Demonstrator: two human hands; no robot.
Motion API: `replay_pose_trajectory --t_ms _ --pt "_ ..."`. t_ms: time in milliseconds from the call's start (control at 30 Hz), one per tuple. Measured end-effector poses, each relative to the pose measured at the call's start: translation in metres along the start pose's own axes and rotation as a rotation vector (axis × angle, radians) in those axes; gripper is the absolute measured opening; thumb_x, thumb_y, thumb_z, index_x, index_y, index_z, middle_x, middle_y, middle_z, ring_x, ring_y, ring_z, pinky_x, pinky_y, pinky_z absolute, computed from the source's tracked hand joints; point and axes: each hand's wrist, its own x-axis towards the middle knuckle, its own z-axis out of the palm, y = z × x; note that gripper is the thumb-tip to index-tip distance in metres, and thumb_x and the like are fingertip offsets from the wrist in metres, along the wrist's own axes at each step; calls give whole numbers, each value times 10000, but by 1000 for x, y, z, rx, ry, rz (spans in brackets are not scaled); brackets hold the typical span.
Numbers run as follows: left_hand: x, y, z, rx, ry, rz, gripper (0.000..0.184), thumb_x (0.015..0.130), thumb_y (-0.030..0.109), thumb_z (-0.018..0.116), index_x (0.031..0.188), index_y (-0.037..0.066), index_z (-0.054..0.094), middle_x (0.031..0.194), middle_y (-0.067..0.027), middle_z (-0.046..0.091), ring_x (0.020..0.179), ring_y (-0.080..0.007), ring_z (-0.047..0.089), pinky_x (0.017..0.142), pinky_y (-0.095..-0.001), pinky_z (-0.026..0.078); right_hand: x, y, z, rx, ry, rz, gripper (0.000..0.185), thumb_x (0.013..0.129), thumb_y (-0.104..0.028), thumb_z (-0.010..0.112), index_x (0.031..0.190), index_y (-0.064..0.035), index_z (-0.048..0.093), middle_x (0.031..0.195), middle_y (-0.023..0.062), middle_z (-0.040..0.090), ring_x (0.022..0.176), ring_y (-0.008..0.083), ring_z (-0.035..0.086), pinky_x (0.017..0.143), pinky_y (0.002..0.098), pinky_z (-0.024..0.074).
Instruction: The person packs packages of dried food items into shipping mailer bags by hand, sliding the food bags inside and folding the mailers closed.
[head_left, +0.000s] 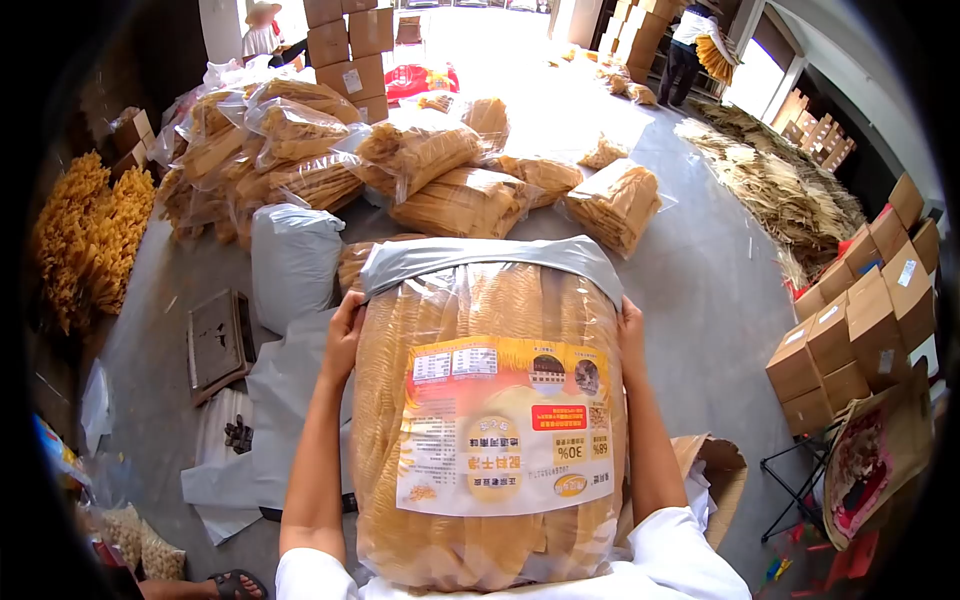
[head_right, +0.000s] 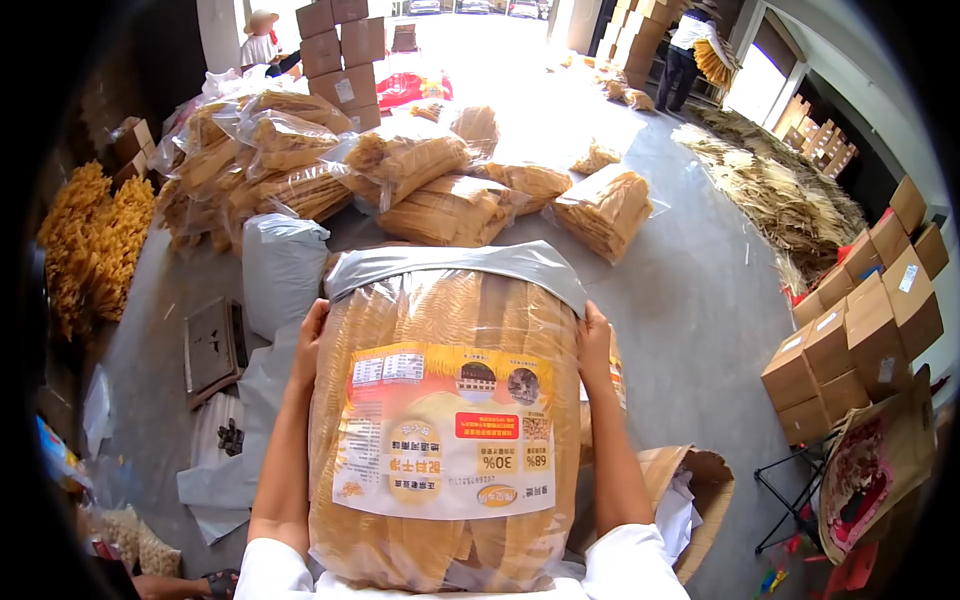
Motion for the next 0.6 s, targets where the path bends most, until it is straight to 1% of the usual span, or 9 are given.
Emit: replay_pose_trajectory --t_ms 33,100,167,300,367,467,500,567,600 --pt "0 1 -1 6 5 1 26 937 2 462 940 22 478 799 42 434 754 -42 407 669 -204 379 -3 -9 -1 92 -21 -17 210 872 -53 463 1001 65 579 818 122 658 734 132 546 703 302 463" --pt "-2 5 -2 3 -48 2 43 936 -5 461 935 36 473 841 33 473 768 -25 423 662 -185 374 -11 -14 -3 186 -61 17 222 884 -53 448 1025 59 577 791 144 628 737 147 545 691 310 455" --pt "-5 7 4 5 -3 -24 45 927 -12 462 902 25 468 834 19 491 768 -26 421 641 -188 369 -18 -11 -10 159 -100 40 194 898 -59 438 981 55 571 755 140 596 724 182 547 676 325 446" --pt "-17 24 10 212 129 0 44 907 -13 472 866 3 467 695 6 471 668 -32 382 549 -202 337 -42 10 -27 15 -184 40 161 891 -57 446 924 57 554 751 165 580 712 229 550 670 341 437" --pt "-30 39 11 296 163 -8 48 900 -12 479 853 -5 466 648 1 458 639 -34 368 523 -209 324 -54 8 -39 -135 -291 11 132 875 -52 462 888 58 533 758 217 550 684 285 529 660 367 428" --pt "-43 60 9 313 142 31 63 894 -13 492 835 -7 471 605 4 433 602 -34 345 491 -217 298 -67 -32 -55 -129 -373 32 132 842 -22 459 908 69 527 793 261 543 712 351 536 661 388 428" --pt "-47 68 8 361 142 60 75 890 -18 495 819 -8 473 595 5 422 595 -33 338 485 -220 288 -70 -41 -57 -130 -374 41 132 842 -22 459 908 69 527 793 261 543 712 351 536 661 388 428" --pt "-56 79 9 407 139 80 88 886 -22 499 803 -10 475 586 6 411 588 -32 330 478 -223 279 -73 -55 -60 -112 -364 -97 146 813 10 448 917 78 524 809 272 556 768 430 531 673 414 432" --pt "-62 84 9 442 174 73 97 883 -25 502 792 -11 475 574 6 401 577 -32 324 470 -227 270 -75 -62 -61 -111 -368 -87 146 813 10 448 917 78 524 809 272 556 768 430 531 673 414 432"
